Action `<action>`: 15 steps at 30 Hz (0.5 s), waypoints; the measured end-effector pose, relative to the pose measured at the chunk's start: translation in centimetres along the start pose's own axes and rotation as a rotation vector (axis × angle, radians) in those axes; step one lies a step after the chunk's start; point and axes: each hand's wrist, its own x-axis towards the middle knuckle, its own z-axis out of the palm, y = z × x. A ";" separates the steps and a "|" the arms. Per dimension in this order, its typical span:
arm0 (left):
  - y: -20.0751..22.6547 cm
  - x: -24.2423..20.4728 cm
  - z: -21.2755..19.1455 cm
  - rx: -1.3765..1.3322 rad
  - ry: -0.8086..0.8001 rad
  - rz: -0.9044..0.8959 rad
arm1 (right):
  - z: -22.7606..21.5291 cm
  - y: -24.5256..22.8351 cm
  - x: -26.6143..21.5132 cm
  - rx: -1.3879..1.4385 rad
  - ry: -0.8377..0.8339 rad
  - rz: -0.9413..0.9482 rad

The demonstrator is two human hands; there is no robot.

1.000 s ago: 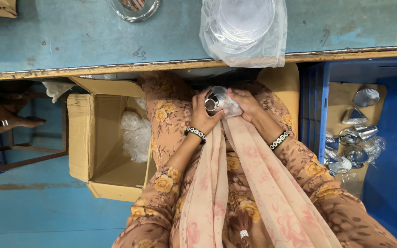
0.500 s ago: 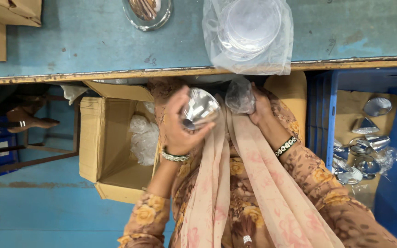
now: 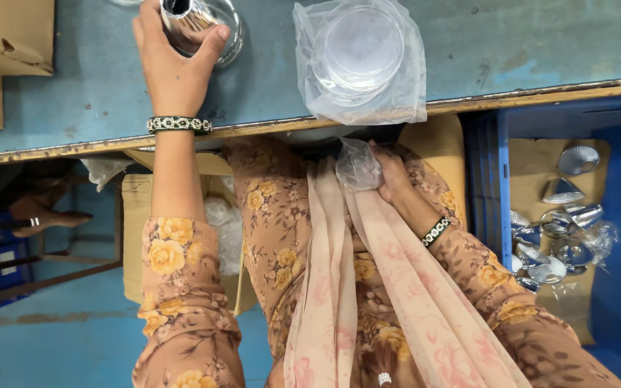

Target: The person sits on the floor and wraps individual silver-colored metal kitchenware items in clear plastic bags. They pick up each item, place it into a bag, and set the wrapped item on the table. The process is repeated for multiple items.

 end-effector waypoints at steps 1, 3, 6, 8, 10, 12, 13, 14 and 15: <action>-0.4 -0.1 0.0 0.000 -0.015 -0.021 | -0.2 0.3 0.2 -0.017 -0.015 -0.033; -0.7 -0.4 -0.1 -0.001 -0.040 -0.064 | -0.7 0.7 0.8 -0.053 -0.049 -0.099; 0.3 -0.7 -0.7 0.091 0.047 0.166 | -1.1 1.2 1.5 -0.137 -0.111 -0.145; 1.8 -0.5 -1.0 0.092 0.144 0.133 | -1.1 1.4 1.7 -0.187 -0.117 -0.127; 3.7 0.4 -0.5 0.143 0.193 0.154 | -1.0 1.5 1.7 -0.234 -0.106 -0.123; 5.5 1.5 0.9 0.261 0.200 0.252 | -0.5 1.7 1.8 -0.278 -0.083 -0.129; 6.4 2.1 1.6 0.324 0.210 0.315 | -0.3 1.8 1.9 -0.275 -0.100 -0.153; 7.2 2.8 2.8 0.389 0.221 0.404 | -0.2 1.9 1.9 -0.275 -0.113 -0.177; 7.7 3.6 3.7 0.454 0.234 0.493 | -0.3 1.9 1.9 -0.274 -0.125 -0.201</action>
